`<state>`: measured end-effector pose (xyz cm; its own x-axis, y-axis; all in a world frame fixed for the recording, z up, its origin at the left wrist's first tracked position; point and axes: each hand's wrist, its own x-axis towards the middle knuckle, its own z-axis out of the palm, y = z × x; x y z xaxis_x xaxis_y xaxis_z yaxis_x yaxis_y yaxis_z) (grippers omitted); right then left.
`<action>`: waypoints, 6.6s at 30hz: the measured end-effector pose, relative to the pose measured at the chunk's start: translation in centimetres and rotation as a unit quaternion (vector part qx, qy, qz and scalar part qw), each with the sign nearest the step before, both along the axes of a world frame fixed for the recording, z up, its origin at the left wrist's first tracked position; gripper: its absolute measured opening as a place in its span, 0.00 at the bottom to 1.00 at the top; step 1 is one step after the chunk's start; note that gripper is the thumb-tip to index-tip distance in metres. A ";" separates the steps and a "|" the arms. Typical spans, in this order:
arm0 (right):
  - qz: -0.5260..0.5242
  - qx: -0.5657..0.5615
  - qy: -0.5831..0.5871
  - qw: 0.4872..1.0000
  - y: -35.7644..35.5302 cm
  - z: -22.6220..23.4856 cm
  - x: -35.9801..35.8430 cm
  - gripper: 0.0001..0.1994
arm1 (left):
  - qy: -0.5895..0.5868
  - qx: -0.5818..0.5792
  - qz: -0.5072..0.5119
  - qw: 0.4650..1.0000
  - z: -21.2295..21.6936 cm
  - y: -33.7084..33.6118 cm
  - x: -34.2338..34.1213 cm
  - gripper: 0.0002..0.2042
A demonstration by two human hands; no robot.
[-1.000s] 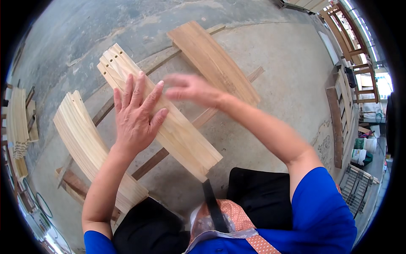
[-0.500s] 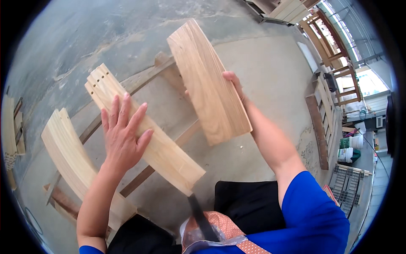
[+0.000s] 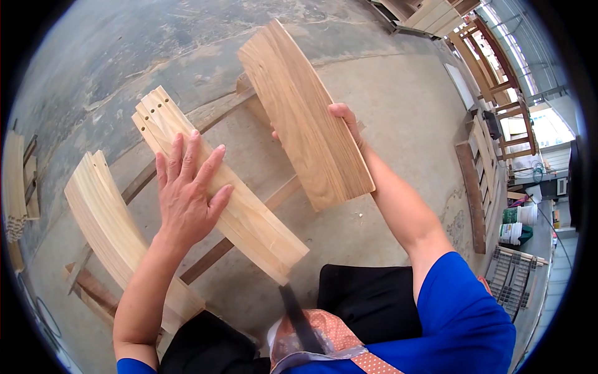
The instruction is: The person picks up wood planks, inspects them, and feeds them one at a time into a woodworking machine.
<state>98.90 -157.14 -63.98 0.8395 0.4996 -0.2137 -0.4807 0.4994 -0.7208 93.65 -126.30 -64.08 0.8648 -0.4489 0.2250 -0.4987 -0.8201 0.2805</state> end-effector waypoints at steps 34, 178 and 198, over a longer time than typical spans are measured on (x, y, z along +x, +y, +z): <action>0.017 -0.256 0.089 0.962 1.6 3.3 -2.1 0.37 | -0.001 0.003 -0.006 1.000 -0.3 0.6 -0.1 0.28; -0.117 -0.754 -0.487 0.424 5.9 2.9 -1.7 0.09 | -0.013 -0.009 0.004 1.000 -0.3 1.8 -1.1 0.32; 0.161 -0.387 -0.105 0.902 12.0 -3.5 -5.3 0.60 | 0.079 -0.257 0.176 0.947 -2.4 1.7 -1.3 0.55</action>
